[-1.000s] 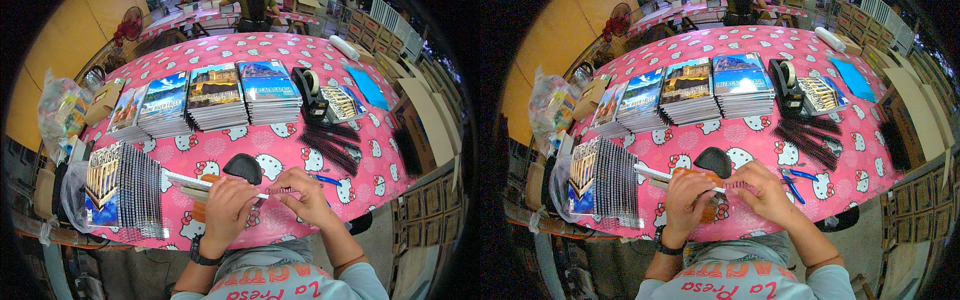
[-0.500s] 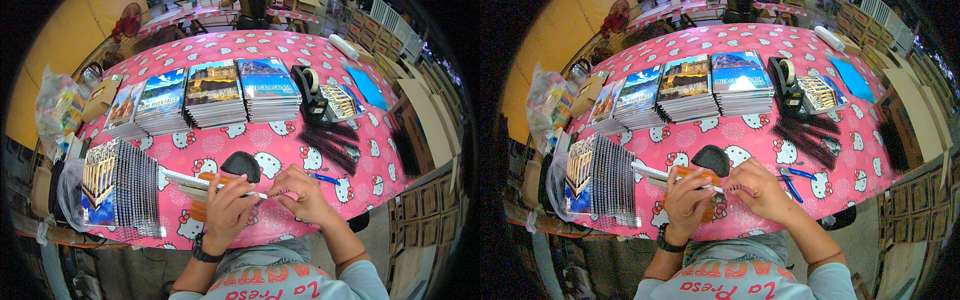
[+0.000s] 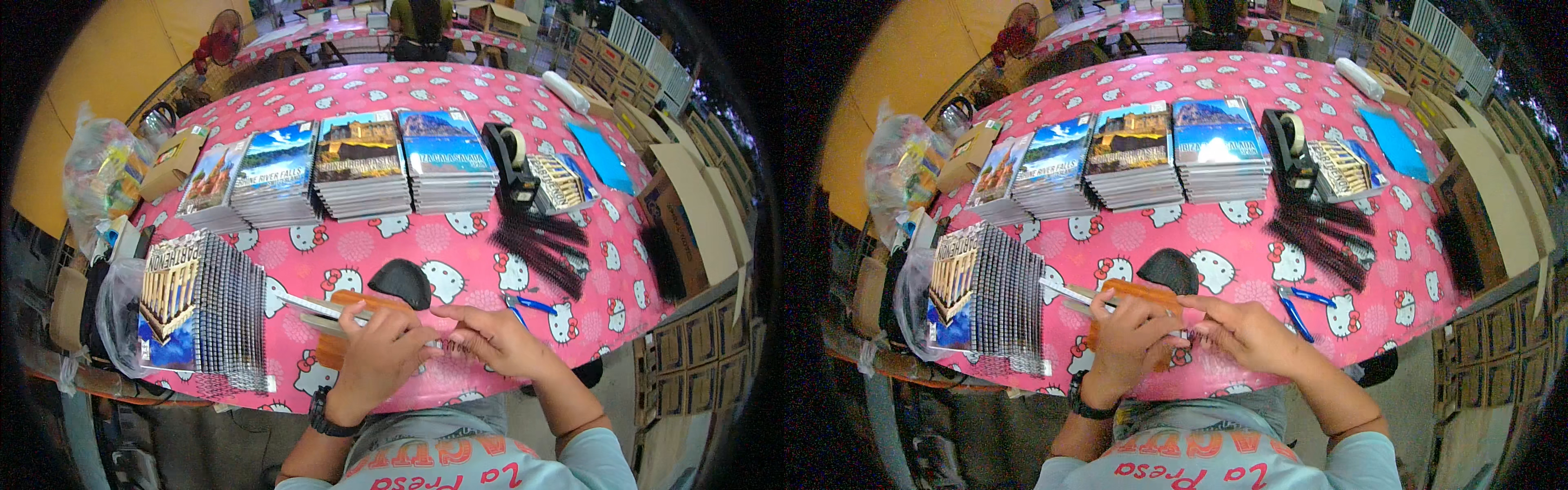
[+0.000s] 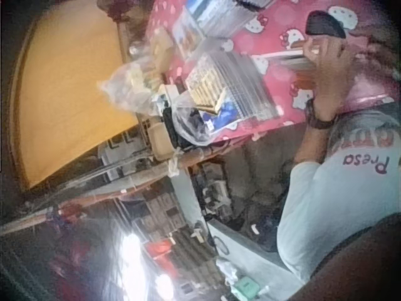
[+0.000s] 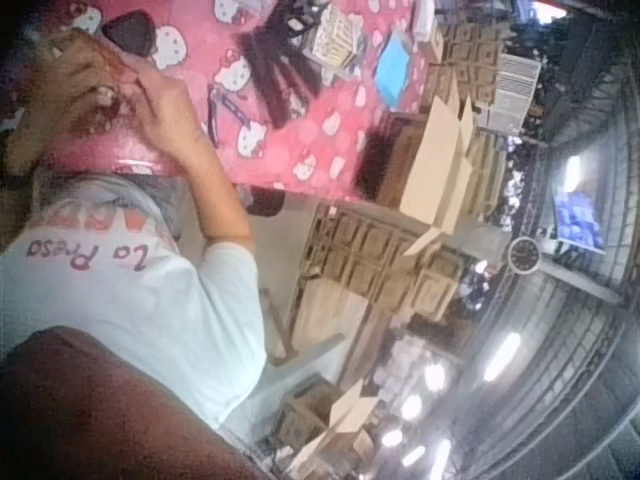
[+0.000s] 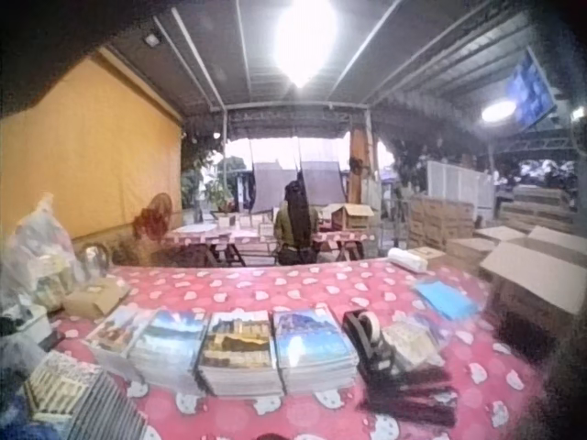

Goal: The person binds notebooks by manually inserting a plastic spiral through the pre-punched holes of a stack of covers and pages, then places each finished notebook into a plastic bag.

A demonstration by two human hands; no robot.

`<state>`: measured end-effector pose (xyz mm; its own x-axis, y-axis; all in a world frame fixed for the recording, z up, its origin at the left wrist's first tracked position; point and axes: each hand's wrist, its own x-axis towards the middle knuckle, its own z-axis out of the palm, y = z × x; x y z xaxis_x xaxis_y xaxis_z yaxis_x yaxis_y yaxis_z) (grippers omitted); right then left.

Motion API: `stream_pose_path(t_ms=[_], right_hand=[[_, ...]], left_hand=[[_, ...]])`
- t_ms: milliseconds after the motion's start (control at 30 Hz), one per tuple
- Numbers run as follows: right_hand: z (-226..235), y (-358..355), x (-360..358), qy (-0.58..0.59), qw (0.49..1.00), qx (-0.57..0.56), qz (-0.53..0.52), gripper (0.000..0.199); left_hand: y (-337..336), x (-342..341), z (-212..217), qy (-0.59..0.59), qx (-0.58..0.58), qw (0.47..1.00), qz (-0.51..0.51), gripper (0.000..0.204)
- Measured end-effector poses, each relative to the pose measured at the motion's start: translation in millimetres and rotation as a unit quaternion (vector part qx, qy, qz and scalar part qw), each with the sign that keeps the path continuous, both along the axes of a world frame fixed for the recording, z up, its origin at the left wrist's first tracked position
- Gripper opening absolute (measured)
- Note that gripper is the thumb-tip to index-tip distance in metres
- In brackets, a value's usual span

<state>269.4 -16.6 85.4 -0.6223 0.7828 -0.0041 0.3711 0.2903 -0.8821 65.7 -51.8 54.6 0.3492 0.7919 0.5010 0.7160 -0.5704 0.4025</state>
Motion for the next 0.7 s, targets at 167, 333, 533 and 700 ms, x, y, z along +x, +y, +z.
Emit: stream_pose_path(t_ms=[167,333,533,700], right_hand=[[-49,83,-21,0.006,0.972,0.223,0.077,0.038],[-94,108,-69,-0.143,0.916,0.327,0.183,0.04],[-96,96,-32,-0.232,0.933,0.259,0.095,0.065],[-96,78,-25,-0.27,0.914,0.276,0.125,0.089]], left_hand=[[1,6,9,-0.005,0.019,1.0,-0.012,0.016],[5,4,-3,0.039,0.04,0.998,0.014,0.016],[1,4,10,-0.001,0.017,1.0,0.002,0.016],[1,0,7,0.036,0.005,0.999,0.01,0.019]])
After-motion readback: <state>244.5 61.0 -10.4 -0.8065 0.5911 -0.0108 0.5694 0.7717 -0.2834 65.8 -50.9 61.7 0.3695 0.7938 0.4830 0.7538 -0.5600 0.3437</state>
